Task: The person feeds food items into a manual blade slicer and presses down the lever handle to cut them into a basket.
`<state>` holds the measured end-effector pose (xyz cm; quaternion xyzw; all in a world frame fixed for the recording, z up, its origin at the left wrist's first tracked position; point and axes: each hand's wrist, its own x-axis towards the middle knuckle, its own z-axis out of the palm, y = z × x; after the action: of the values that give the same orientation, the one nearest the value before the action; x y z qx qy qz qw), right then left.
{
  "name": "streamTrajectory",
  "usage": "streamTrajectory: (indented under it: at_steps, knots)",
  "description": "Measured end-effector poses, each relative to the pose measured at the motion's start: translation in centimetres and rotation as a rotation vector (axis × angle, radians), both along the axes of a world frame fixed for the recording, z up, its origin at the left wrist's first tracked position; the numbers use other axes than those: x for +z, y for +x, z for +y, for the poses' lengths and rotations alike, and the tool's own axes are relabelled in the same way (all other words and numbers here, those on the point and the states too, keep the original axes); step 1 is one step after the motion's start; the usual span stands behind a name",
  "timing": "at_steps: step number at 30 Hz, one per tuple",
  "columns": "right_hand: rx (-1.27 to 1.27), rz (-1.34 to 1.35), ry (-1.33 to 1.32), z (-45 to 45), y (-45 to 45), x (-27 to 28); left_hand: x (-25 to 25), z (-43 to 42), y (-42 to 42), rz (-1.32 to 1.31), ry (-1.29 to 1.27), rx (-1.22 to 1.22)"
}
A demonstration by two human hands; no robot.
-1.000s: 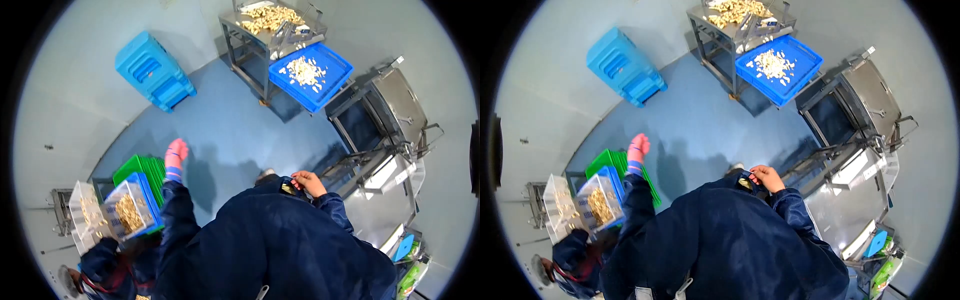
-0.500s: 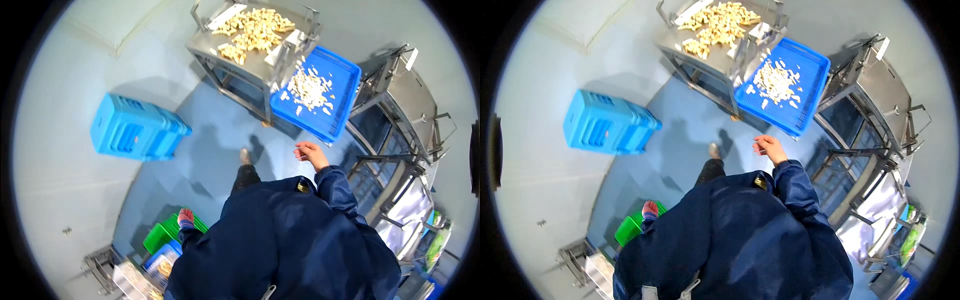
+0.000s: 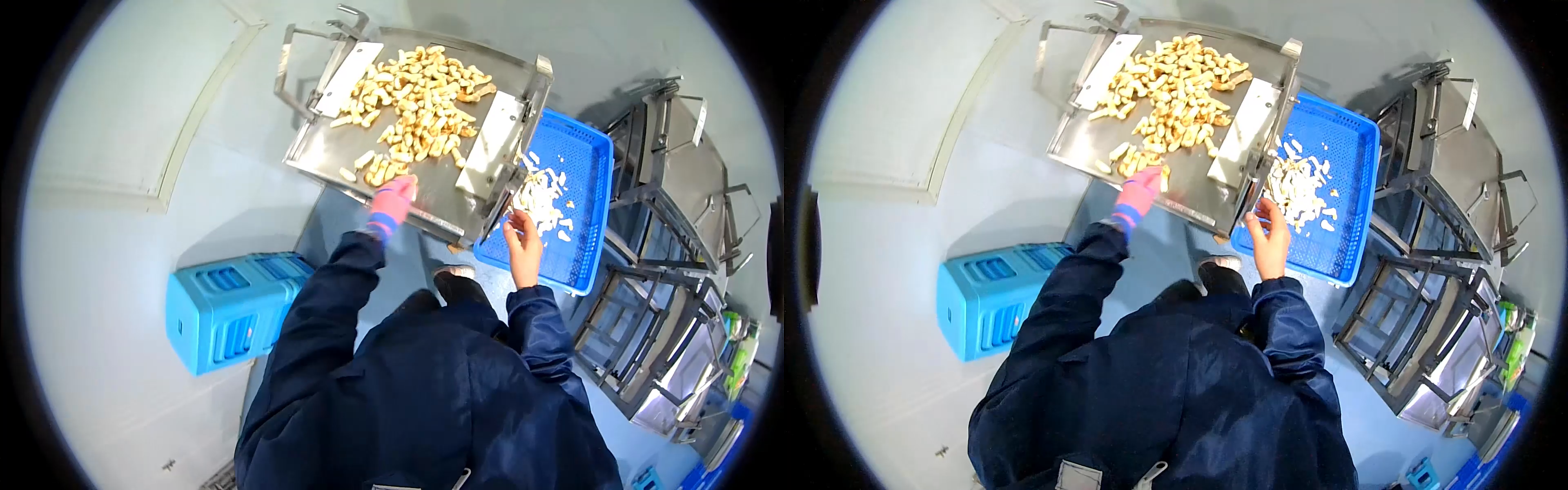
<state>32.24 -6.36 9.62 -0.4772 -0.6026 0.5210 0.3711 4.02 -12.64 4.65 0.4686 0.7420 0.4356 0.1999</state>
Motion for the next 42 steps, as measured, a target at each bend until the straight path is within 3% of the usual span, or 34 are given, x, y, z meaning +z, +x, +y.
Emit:
streamTrajectory:
  at_steps: [3,5,7,8,9,10,13,19,22,23,26,31,34,37,40,42]
  knots:
    - [-0.082,-0.012,0.067,1.6,-3.2,-0.6,-1.5,7.4,2.1,0.294,-0.027,-0.174]
    - [-0.078,0.001,-0.052,2.1,-4.8,1.3,-3.4,10.9,2.3,0.435,-0.021,-0.269]
    - [-0.080,-0.015,-0.129,2.9,-6.0,2.3,-4.6,12.9,2.4,0.434,-0.223,-0.295]
    - [-0.153,0.116,-0.138,3.1,-6.8,1.7,-5.1,13.6,2.6,0.436,-0.324,-0.310]
    - [-0.182,0.165,-0.159,3.2,-7.1,1.8,-6.4,14.2,2.6,0.493,-0.268,-0.312]
    - [-0.215,0.217,-0.177,3.4,-7.5,2.1,-7.2,14.8,2.6,0.445,-0.292,-0.298]
    - [-0.332,0.227,-0.202,3.8,-8.1,2.3,-6.7,14.8,2.7,0.201,-0.039,-0.214]
    - [-0.494,0.124,-0.240,3.4,-9.0,0.9,-1.7,18.9,5.0,-0.119,-0.166,-0.367]
    - [-0.547,0.078,-0.242,3.1,-9.4,0.7,-5.6,22.1,7.1,-0.042,-0.037,-0.383]
    - [-0.561,0.058,-0.255,3.0,-9.3,0.6,-5.5,22.8,7.4,-0.168,-0.209,-0.390]
    - [-0.611,-0.021,-0.212,2.9,-9.4,0.2,-5.3,22.9,7.7,-0.271,-0.230,-0.393]
    - [-0.616,-0.066,-0.212,2.5,-9.3,-0.7,-8.3,21.6,8.9,-0.325,-0.042,-0.288]
    - [-0.632,-0.081,-0.224,2.8,-9.5,-0.2,-5.9,21.6,8.3,-0.237,-0.109,-0.310]
    - [-0.650,-0.126,-0.214,3.7,-9.8,1.3,-7.9,21.6,8.8,-0.373,-0.126,-0.263]
    - [-0.612,-0.141,-0.113,1.8,-9.1,-3.2,-6.2,21.8,8.6,-0.523,-0.188,-0.255]
    - [-0.567,-0.136,-0.123,1.6,-9.2,-4.3,-5.3,21.8,8.7,-0.337,-0.114,-0.299]
